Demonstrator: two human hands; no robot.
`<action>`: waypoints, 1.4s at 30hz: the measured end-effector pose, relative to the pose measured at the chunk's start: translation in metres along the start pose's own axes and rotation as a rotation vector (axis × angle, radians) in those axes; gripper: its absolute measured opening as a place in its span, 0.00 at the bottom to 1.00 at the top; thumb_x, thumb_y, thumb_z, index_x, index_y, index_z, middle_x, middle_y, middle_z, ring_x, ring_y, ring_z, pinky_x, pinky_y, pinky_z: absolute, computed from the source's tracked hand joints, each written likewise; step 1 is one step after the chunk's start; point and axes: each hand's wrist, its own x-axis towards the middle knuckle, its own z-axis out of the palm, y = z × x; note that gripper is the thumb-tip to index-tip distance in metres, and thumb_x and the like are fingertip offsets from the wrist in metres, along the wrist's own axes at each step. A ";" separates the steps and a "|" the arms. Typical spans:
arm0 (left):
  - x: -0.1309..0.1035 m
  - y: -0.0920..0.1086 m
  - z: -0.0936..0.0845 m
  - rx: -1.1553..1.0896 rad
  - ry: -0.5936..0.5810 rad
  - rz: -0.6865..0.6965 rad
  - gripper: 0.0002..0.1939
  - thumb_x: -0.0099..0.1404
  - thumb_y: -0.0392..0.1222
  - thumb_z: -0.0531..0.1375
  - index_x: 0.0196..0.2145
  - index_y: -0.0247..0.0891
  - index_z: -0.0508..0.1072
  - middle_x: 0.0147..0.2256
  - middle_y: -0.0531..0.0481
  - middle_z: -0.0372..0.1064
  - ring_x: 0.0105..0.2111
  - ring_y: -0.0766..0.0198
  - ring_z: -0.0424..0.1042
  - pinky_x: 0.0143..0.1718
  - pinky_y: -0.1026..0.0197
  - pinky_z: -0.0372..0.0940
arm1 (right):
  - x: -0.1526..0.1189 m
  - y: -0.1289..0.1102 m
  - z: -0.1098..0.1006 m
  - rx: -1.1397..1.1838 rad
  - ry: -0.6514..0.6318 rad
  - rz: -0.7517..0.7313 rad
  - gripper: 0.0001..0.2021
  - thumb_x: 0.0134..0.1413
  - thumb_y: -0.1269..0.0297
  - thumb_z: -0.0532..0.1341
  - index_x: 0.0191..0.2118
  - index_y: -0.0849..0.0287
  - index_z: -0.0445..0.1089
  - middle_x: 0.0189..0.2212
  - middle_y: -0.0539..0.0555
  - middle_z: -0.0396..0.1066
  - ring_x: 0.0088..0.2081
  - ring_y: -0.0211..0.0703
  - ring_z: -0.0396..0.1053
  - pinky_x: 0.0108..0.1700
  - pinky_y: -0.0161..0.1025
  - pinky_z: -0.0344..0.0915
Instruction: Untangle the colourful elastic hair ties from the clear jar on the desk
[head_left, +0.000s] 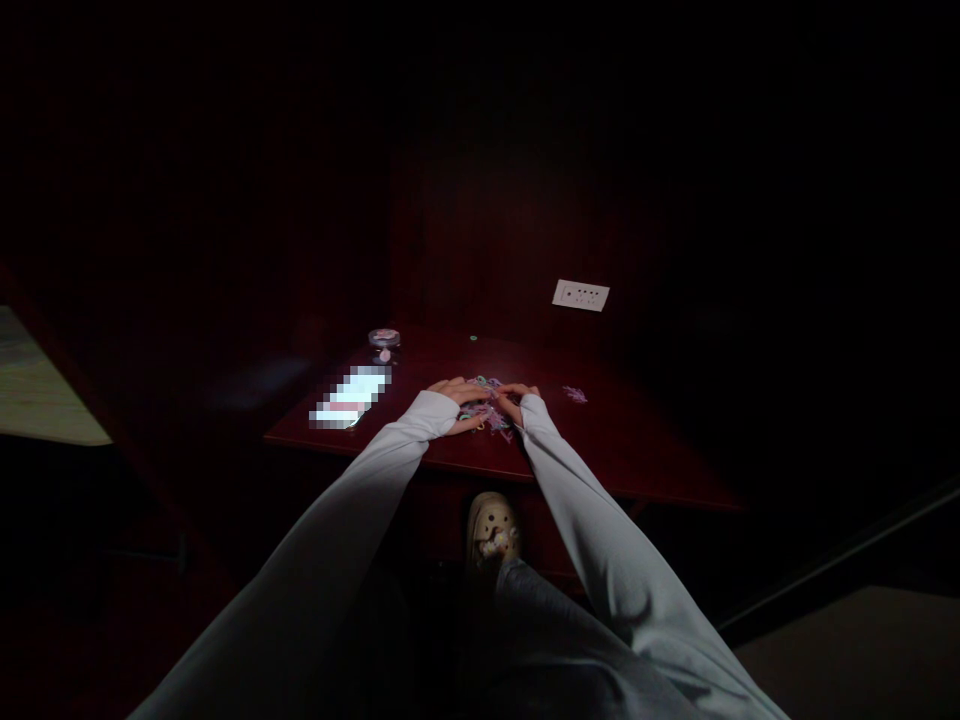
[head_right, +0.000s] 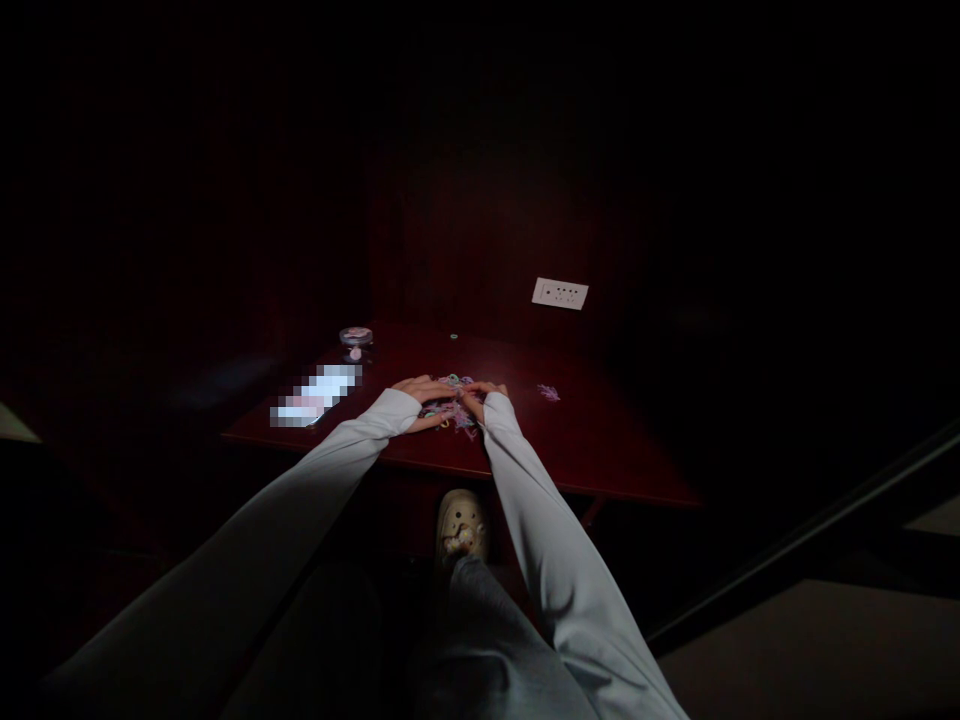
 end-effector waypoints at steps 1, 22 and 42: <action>0.000 0.000 0.000 -0.001 0.001 -0.002 0.25 0.70 0.55 0.63 0.62 0.50 0.77 0.62 0.50 0.76 0.56 0.54 0.74 0.59 0.52 0.70 | 0.000 0.001 0.000 -0.006 -0.001 -0.003 0.17 0.57 0.42 0.66 0.34 0.50 0.81 0.37 0.55 0.79 0.47 0.53 0.69 0.53 0.49 0.65; -0.003 0.007 -0.003 -0.006 0.089 -0.029 0.22 0.72 0.53 0.61 0.61 0.49 0.77 0.61 0.50 0.76 0.55 0.54 0.74 0.57 0.53 0.68 | -0.005 -0.005 -0.002 -0.083 0.034 -0.003 0.11 0.58 0.54 0.68 0.44 0.49 0.83 0.43 0.54 0.79 0.51 0.54 0.66 0.57 0.51 0.61; 0.000 0.004 0.003 0.003 0.058 0.003 0.22 0.68 0.51 0.65 0.58 0.48 0.79 0.59 0.49 0.78 0.54 0.53 0.74 0.55 0.53 0.69 | -0.003 -0.007 -0.005 -0.053 0.032 -0.043 0.10 0.59 0.53 0.69 0.40 0.52 0.84 0.40 0.57 0.77 0.51 0.53 0.67 0.55 0.48 0.62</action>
